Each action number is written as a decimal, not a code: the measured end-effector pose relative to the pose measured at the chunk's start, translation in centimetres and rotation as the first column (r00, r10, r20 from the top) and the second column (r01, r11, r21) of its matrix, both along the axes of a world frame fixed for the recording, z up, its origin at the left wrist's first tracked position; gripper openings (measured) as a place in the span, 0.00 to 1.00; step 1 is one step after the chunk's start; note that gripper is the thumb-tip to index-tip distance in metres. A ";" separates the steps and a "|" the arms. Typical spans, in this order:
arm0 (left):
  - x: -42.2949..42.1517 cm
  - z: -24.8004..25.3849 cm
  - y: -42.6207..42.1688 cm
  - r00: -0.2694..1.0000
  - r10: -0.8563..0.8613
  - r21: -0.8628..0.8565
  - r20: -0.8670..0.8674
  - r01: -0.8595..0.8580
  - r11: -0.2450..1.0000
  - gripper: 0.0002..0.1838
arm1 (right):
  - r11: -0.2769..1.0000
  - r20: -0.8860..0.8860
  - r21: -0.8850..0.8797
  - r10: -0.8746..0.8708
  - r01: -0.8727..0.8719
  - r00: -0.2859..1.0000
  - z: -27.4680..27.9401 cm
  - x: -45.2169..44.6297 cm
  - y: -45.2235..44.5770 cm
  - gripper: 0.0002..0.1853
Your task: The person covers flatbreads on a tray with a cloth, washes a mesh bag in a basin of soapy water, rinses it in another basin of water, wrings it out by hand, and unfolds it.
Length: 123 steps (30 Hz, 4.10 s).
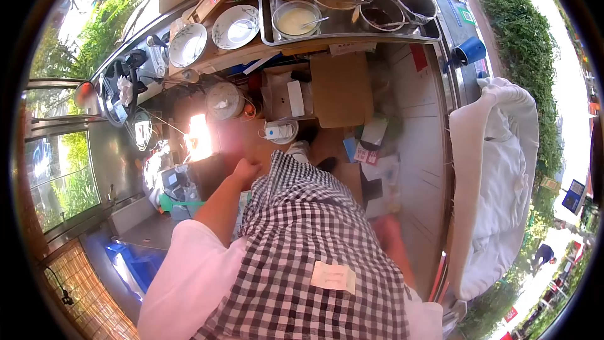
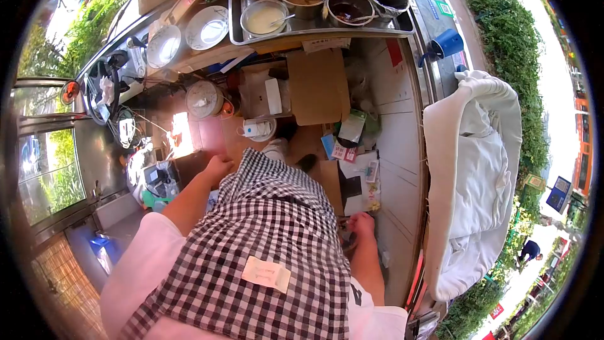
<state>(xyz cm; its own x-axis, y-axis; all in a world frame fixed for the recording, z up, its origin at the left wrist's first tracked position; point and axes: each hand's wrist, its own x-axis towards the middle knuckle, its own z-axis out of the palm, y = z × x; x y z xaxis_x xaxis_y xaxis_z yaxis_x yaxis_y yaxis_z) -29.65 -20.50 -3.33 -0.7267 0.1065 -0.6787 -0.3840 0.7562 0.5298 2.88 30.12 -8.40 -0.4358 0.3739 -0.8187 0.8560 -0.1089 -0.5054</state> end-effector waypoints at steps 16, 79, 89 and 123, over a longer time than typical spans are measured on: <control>5.5 -1.3 -5.7 0.992 0.123 0.047 0.042 -0.125 0.991 0.20 | 0.983 -0.061 0.109 0.151 -0.144 0.987 1.7 -3.6 -2.8 0.06; 19.1 0.8 -10.6 0.995 0.093 -0.014 0.031 -0.093 0.996 0.19 | 0.232 0.092 0.749 0.891 -0.620 0.444 4.2 13.9 -10.4 0.10; 19.5 1.4 -8.2 0.999 0.021 -0.014 -0.049 -0.022 1.000 0.18 | 0.832 -0.345 0.441 0.503 -0.336 0.792 -2.3 16.9 -7.7 0.08; 17.8 0.3 -9.0 0.999 0.037 -0.007 -0.021 -0.037 0.999 0.22 | 0.805 -0.013 -0.427 -0.461 0.412 0.887 -0.9 15.0 -9.2 0.06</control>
<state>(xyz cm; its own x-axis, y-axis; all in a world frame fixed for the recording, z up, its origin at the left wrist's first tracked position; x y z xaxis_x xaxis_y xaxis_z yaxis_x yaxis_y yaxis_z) -11.83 -29.47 -3.01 -0.7439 0.0741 -0.6642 -0.4008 0.7459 0.5320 17.86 20.93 -9.28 -0.4026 0.1961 -0.8941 0.6100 -0.6708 -0.4218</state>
